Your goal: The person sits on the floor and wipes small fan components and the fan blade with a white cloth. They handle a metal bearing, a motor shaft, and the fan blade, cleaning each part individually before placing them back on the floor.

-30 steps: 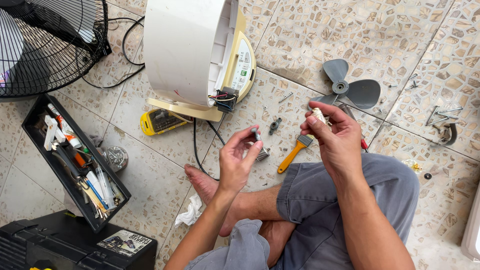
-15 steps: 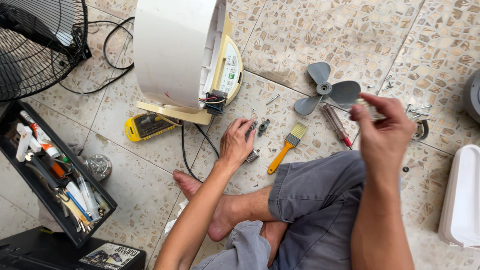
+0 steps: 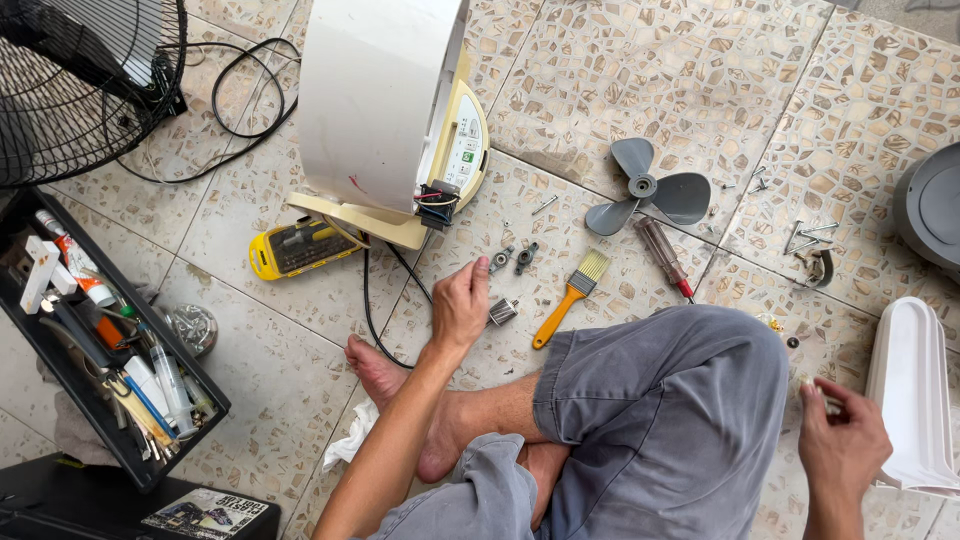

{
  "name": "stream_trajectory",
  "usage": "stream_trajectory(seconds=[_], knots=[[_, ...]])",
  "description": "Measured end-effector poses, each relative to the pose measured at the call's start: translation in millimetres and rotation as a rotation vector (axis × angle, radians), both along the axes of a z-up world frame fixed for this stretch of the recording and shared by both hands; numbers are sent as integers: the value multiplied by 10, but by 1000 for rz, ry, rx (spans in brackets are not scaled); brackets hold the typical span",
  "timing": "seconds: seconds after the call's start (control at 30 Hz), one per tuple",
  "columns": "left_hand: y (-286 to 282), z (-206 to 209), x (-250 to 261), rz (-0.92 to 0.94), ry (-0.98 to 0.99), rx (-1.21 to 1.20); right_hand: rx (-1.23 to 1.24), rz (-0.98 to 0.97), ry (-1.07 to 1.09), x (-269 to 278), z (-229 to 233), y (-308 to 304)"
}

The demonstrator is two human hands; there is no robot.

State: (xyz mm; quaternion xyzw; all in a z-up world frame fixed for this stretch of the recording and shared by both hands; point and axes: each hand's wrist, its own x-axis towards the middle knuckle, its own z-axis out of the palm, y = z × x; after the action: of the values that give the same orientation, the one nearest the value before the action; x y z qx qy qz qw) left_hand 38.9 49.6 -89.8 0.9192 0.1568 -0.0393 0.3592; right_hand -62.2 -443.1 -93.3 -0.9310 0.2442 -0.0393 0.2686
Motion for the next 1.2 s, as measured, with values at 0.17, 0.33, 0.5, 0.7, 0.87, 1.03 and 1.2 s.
stream_trajectory(seconds=[0.17,0.33,0.5,0.7,0.87,1.03,1.2], knots=[[-315,395,-68,-135,-551,-437,-405,143,-135,-23,365,216],[-616,670,-78,-40,-75,-599,168,156,-385,392,1118,1048],[-916,893,34,5,84,-1388,798,657,-227,801,1350,2400],[-625,992,-44,177,126,-1939,-229,1040,-171,1207,1073,2958],[-300,598,-202,198,-61,-1253,-183,760,26,1797,832,2387],[-155,129,-303,376,-107,-1157,-283,570,154,2799,785,1744],[-248,8,-259,300,-242,-1104,-68,622,274,3054,489,1513]])
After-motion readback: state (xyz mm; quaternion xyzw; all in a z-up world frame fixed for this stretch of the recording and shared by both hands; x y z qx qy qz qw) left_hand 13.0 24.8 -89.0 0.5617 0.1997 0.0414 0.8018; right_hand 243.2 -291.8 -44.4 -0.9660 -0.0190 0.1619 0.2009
